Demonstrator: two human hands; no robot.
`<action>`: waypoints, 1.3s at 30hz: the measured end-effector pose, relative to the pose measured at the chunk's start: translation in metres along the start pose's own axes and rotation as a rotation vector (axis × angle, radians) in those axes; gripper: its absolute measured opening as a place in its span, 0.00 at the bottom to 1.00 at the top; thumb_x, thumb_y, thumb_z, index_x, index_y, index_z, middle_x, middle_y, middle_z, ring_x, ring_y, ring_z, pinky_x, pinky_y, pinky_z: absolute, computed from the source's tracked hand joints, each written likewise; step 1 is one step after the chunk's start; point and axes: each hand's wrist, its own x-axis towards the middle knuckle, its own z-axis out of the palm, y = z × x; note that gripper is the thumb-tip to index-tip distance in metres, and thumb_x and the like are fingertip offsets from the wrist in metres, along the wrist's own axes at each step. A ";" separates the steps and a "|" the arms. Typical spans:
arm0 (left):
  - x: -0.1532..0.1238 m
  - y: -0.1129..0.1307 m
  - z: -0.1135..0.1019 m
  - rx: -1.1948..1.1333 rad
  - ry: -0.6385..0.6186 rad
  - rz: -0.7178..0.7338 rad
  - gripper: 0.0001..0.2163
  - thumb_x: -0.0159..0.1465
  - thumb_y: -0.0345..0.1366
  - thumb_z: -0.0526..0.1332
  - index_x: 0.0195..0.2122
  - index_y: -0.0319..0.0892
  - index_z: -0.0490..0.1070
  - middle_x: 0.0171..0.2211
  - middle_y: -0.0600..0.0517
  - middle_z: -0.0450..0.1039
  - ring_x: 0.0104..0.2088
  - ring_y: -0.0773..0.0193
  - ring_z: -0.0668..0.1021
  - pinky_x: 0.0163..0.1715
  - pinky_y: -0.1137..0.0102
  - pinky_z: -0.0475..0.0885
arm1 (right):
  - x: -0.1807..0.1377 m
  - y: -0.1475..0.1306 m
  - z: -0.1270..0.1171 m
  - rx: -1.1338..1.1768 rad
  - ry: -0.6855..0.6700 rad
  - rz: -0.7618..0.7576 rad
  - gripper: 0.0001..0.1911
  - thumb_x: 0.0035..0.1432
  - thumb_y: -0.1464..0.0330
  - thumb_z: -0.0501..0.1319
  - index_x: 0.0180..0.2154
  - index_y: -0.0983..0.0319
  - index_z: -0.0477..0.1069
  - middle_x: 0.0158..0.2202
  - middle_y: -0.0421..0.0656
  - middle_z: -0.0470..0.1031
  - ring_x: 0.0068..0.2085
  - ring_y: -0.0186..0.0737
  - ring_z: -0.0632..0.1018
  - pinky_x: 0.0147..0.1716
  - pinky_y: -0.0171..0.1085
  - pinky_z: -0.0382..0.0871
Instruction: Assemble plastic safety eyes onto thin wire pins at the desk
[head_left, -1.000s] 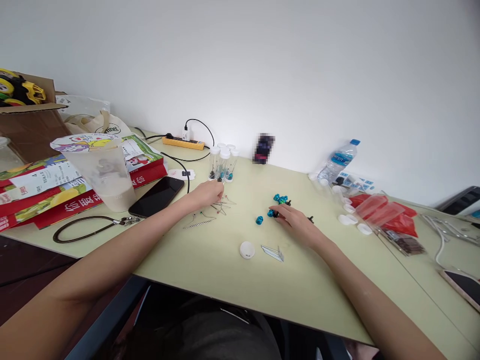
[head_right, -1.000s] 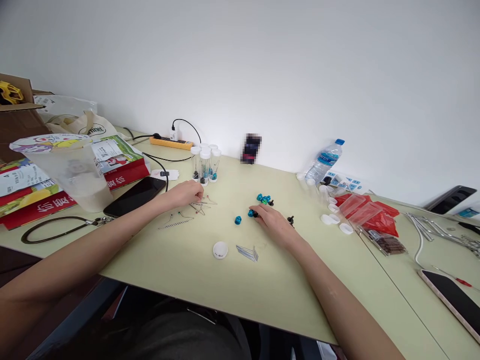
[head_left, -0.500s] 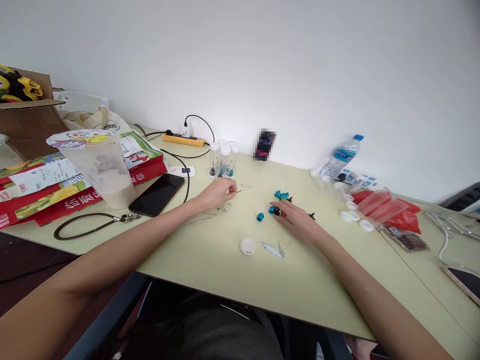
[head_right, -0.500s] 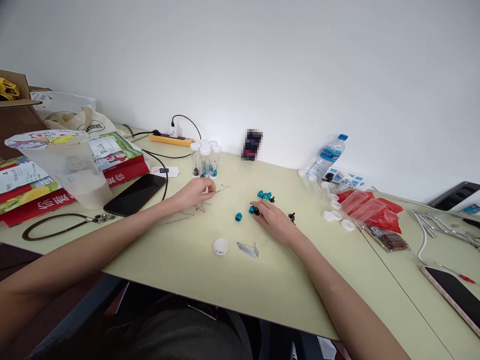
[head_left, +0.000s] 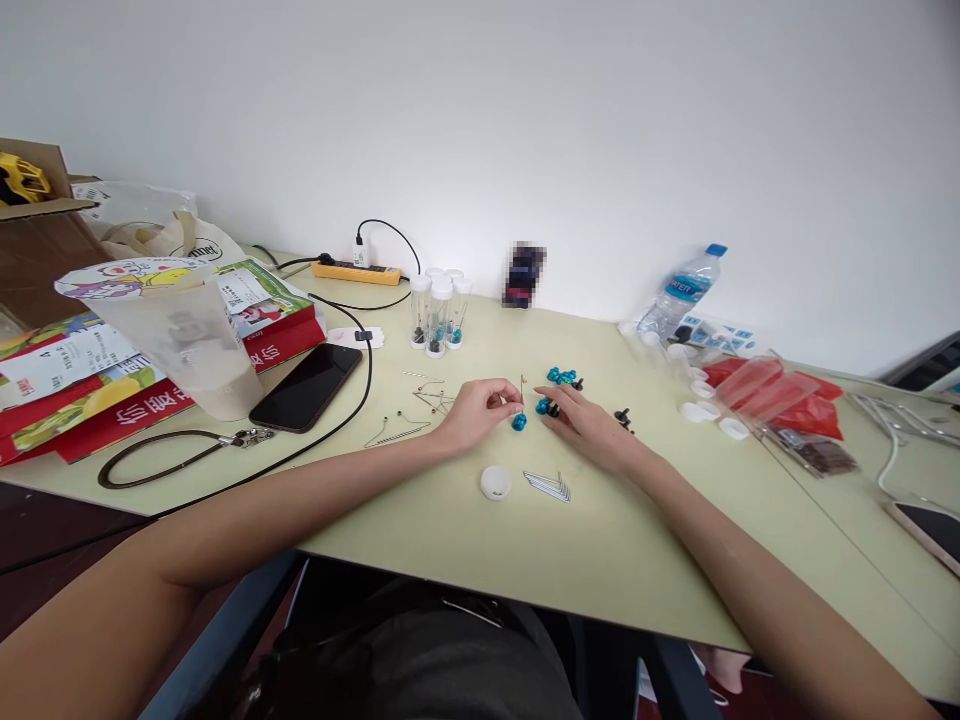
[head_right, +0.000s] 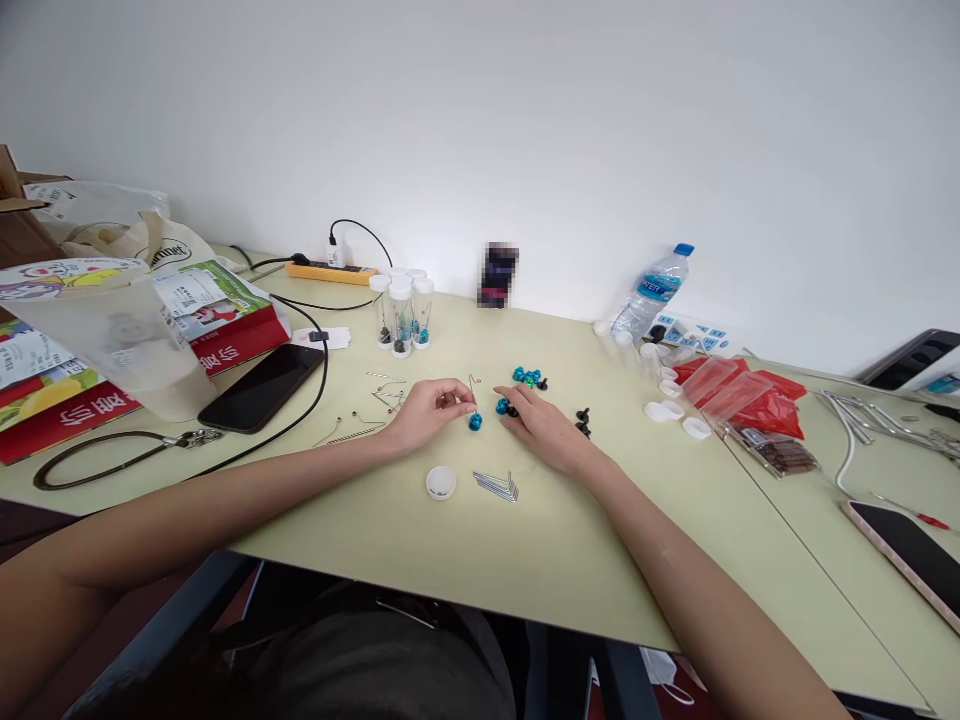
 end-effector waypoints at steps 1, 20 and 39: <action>0.000 0.000 0.000 0.006 -0.005 -0.001 0.06 0.56 0.36 0.59 0.29 0.40 0.71 0.24 0.56 0.68 0.22 0.72 0.62 0.23 0.75 0.58 | 0.000 0.000 0.000 -0.001 0.001 -0.003 0.21 0.63 0.63 0.45 0.57 0.54 0.52 0.48 0.46 0.64 0.43 0.44 0.72 0.41 0.43 0.67; 0.004 0.005 0.000 0.141 -0.046 0.030 0.05 0.56 0.34 0.57 0.28 0.41 0.71 0.23 0.56 0.68 0.21 0.72 0.60 0.23 0.74 0.58 | -0.001 -0.003 -0.002 -0.141 0.102 -0.014 0.18 0.63 0.63 0.45 0.55 0.53 0.55 0.53 0.46 0.60 0.35 0.40 0.74 0.34 0.41 0.69; 0.001 0.007 0.001 0.278 -0.097 0.095 0.04 0.56 0.29 0.55 0.28 0.41 0.69 0.29 0.55 0.71 0.24 0.70 0.65 0.27 0.73 0.62 | -0.011 -0.036 -0.017 0.282 -0.375 -0.078 0.08 0.54 0.64 0.55 0.32 0.61 0.69 0.27 0.40 0.70 0.25 0.33 0.67 0.23 0.32 0.60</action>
